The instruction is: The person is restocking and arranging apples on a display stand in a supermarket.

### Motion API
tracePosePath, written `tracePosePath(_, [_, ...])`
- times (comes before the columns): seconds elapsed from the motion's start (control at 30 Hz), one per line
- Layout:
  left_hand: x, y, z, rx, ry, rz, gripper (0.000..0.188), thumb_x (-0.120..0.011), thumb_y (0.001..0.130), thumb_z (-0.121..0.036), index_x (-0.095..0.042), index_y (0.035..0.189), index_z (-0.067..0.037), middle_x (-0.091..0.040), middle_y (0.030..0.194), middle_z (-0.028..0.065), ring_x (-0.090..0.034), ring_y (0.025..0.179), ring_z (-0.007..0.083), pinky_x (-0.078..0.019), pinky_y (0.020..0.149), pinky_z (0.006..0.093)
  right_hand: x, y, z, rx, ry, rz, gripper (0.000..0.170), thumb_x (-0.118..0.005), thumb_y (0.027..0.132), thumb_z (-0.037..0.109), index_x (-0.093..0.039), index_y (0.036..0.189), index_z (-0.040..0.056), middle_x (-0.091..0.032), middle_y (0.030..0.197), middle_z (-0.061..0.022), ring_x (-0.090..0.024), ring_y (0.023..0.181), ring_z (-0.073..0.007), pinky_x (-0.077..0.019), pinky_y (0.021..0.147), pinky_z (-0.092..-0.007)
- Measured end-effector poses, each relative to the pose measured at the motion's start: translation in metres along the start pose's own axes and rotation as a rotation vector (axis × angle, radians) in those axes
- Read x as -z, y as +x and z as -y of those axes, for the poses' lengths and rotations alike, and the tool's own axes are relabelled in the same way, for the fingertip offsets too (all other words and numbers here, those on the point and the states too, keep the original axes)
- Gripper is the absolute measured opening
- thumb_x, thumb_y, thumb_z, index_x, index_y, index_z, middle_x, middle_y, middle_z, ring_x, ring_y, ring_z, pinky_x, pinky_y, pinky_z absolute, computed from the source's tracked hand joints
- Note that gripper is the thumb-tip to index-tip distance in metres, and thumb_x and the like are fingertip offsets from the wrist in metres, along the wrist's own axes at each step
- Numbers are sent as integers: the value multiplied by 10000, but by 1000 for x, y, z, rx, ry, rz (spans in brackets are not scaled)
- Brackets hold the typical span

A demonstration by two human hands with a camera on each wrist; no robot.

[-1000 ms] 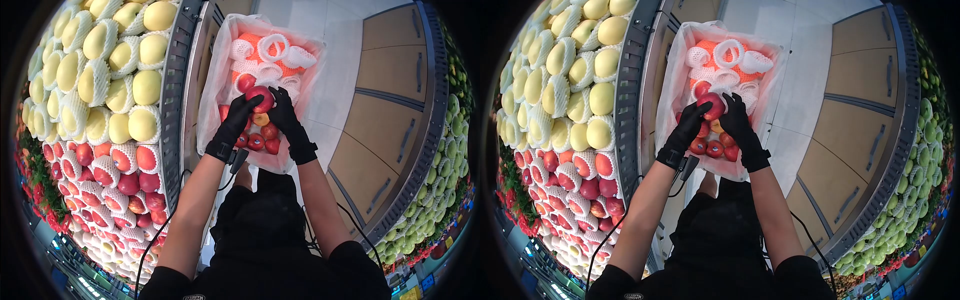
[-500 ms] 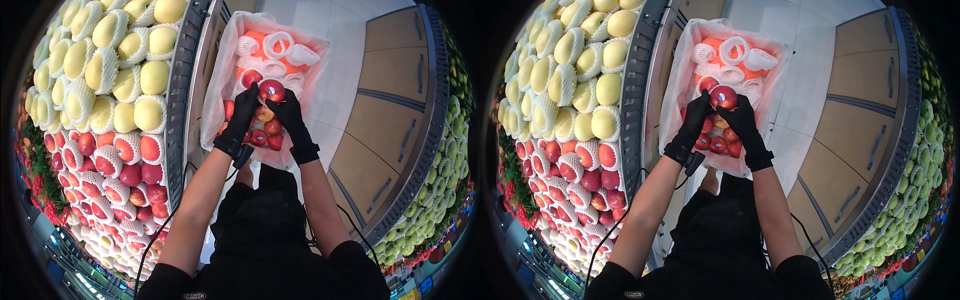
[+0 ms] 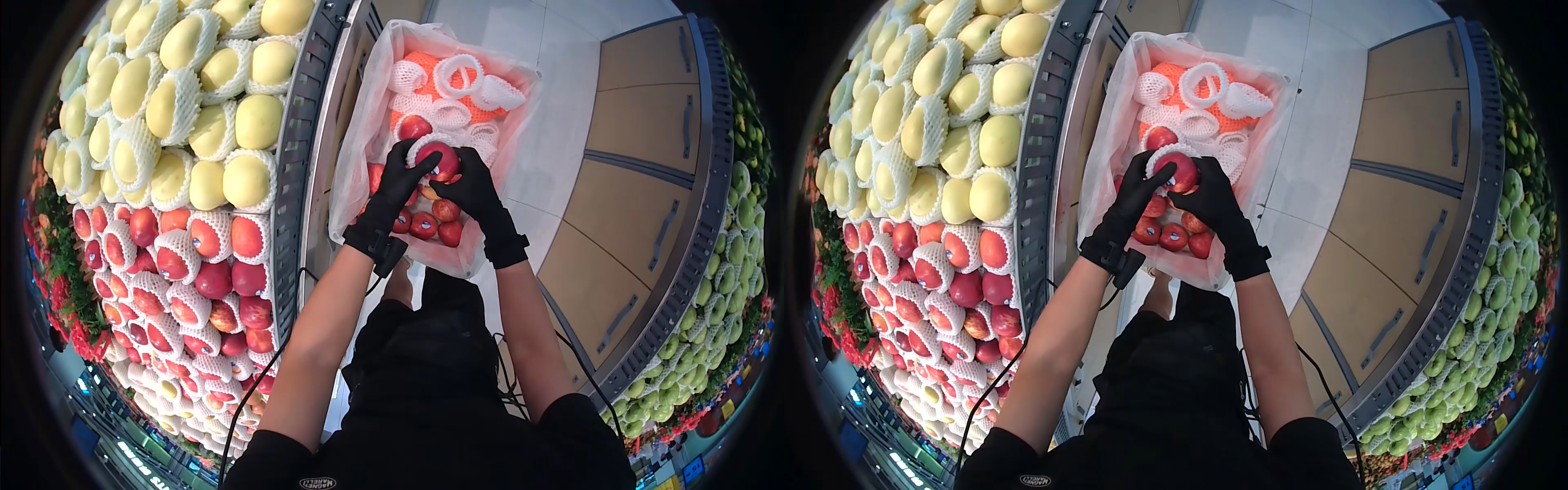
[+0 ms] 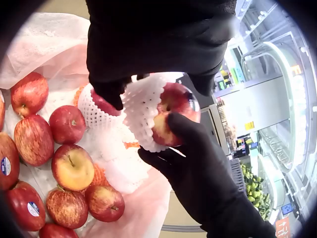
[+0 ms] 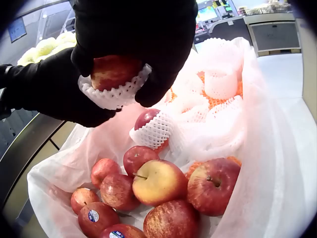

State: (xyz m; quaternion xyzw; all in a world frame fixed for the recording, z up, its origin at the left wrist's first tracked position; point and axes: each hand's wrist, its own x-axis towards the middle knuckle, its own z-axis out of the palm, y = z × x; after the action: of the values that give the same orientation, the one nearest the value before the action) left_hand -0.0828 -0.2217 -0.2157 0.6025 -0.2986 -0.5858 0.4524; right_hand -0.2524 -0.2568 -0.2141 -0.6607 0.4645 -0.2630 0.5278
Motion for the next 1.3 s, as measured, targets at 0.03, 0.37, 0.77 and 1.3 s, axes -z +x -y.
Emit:
tracePosePath(0.03, [2,-1,-6,44,-52,78,540,-740,841,-250,-503,1284,-52,-578,1203,85,-550,1102,128,-489,863,294,-1,-2,-2,-11,10,13,674,-860,667,235,-533,1216,21,-584,1143,-131,-611,1030,-255,-526,858,-360])
tracePosePath(0.37, [28,-19,14,521,-207,181,534,-663,897,-378,-516,1275,-31,-618,1153,81,-623,1041,180,-506,940,328,-7,-28,-3,-338,294,173,651,-789,759,174,-493,1321,33,-541,1199,-130,-561,1112,-250,-475,941,-352])
tracePosePath(0.77, [29,-22,20,536,-615,196,603,-633,911,-306,-398,1368,9,-531,1300,170,-539,1206,310,-432,1058,422,-17,-20,-8,-607,520,-54,328,-648,864,133,-608,1162,3,-673,877,-119,-670,680,-177,-539,596,-301])
tracePosePath(1.3, [9,3,11,34,-114,115,633,-752,836,-221,-433,1355,-50,-538,1271,90,-528,1179,191,-477,965,318,-1,23,0,-3,106,214,965,-865,637,261,-358,1435,68,-421,1375,-212,-460,1264,-349,-418,1030,-418])
